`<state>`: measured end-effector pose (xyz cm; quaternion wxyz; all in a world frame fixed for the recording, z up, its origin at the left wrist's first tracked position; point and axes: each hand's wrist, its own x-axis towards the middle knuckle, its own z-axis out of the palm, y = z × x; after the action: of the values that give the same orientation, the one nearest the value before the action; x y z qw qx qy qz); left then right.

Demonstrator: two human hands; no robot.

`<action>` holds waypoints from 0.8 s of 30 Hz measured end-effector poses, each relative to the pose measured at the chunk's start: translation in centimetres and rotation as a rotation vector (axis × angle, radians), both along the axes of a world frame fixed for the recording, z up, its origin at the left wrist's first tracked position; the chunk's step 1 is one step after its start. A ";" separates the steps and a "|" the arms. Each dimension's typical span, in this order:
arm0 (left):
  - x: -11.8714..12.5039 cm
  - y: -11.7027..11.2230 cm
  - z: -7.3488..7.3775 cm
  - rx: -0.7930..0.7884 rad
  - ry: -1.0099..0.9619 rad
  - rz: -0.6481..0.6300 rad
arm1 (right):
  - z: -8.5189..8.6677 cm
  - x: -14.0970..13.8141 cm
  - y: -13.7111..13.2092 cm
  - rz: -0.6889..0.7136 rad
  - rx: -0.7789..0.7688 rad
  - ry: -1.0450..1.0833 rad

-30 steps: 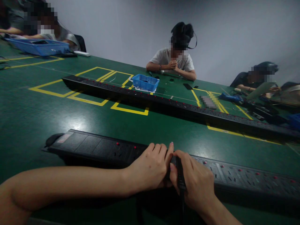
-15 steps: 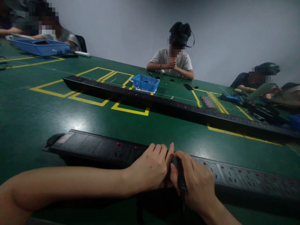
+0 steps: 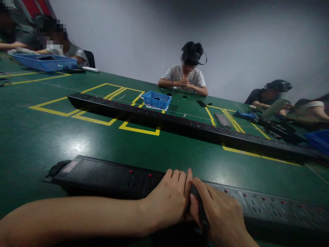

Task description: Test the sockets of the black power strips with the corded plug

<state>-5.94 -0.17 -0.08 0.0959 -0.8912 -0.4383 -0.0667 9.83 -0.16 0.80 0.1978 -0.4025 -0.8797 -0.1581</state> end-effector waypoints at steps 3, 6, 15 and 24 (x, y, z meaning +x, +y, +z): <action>2.3 0.0 0.0 0.052 -0.015 -0.046 | 0.0 2.5 -0.1 0.007 0.025 0.024; 4.8 0.0 0.0 0.100 -0.044 -0.030 | -0.2 4.7 -0.2 -0.007 0.040 0.076; 2.3 0.4 0.7 -0.095 -0.107 -0.160 | 0.0 5.0 -1.3 -0.164 0.106 0.046; -1.3 -0.4 0.4 -0.015 -0.113 -0.118 | 0.2 5.2 -2.7 -0.222 0.097 -0.060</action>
<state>-7.24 -0.59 0.31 0.0600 -0.9110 -0.3902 -0.1193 15.03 -2.86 0.98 0.1719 -0.4827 -0.8264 -0.2334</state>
